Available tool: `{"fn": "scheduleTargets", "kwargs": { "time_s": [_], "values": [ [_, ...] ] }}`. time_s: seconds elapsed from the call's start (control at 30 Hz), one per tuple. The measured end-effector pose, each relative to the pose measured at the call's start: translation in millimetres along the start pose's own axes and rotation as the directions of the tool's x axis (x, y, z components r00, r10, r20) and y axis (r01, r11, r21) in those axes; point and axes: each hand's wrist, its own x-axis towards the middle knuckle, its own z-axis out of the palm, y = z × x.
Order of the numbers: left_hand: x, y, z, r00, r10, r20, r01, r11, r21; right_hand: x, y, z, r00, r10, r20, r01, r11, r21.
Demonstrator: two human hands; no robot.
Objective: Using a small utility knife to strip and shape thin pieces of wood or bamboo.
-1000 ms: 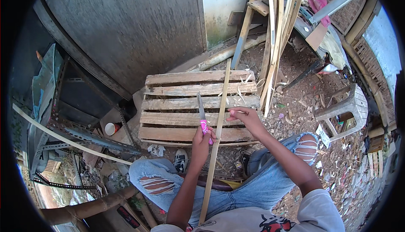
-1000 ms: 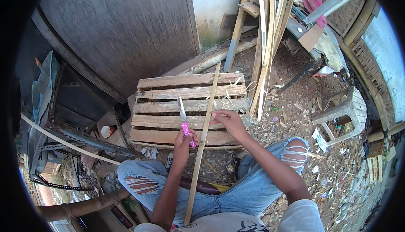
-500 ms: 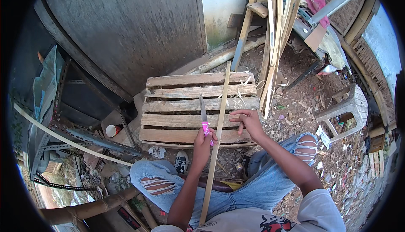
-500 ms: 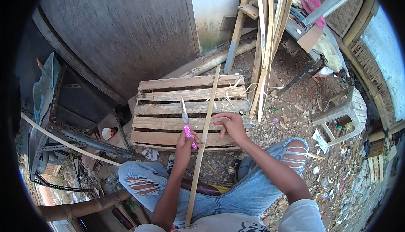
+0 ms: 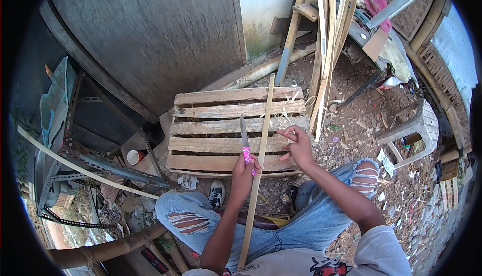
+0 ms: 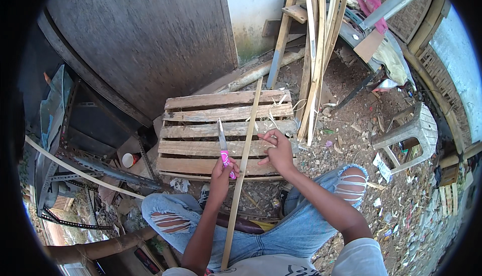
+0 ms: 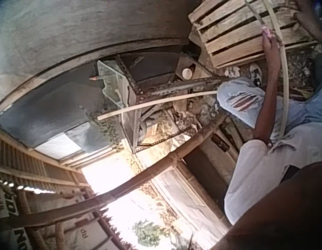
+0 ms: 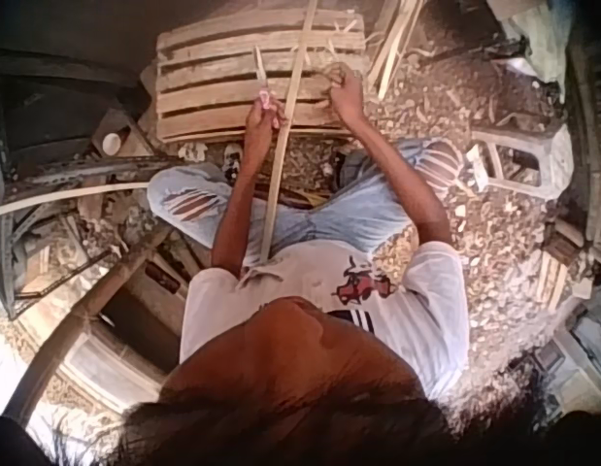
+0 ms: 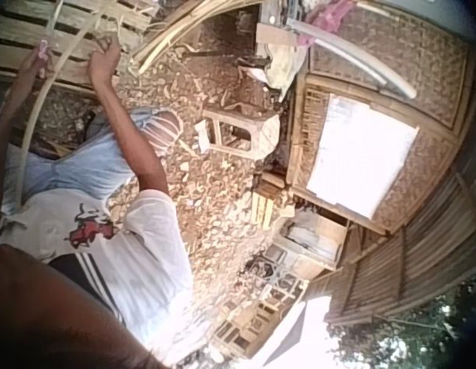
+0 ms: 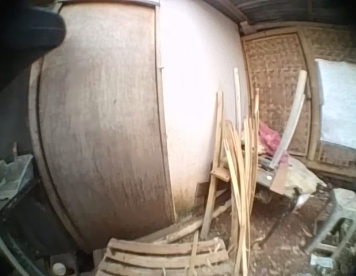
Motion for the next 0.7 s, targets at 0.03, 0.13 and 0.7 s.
{"fn": "scheduleTargets", "kwargs": {
  "time_s": [0.03,0.13,0.7],
  "values": [
    [0,0,0,1.0,0.01,0.001,-0.01,1.0,0.003,1,0,0,1.0,-0.001,0.001,0.001,1.0,0.0],
    [-1,-2,0,1.0,-0.003,-0.011,0.003,1.0,-0.01,7,4,-7,0.997,-0.021,-0.074,0.022,1.0,0.011],
    [-2,5,0,0.982,-0.149,0.117,0.174,0.952,-0.251,3,-1,-3,0.979,0.102,0.176,-0.093,0.994,-0.062]
  ]
}}
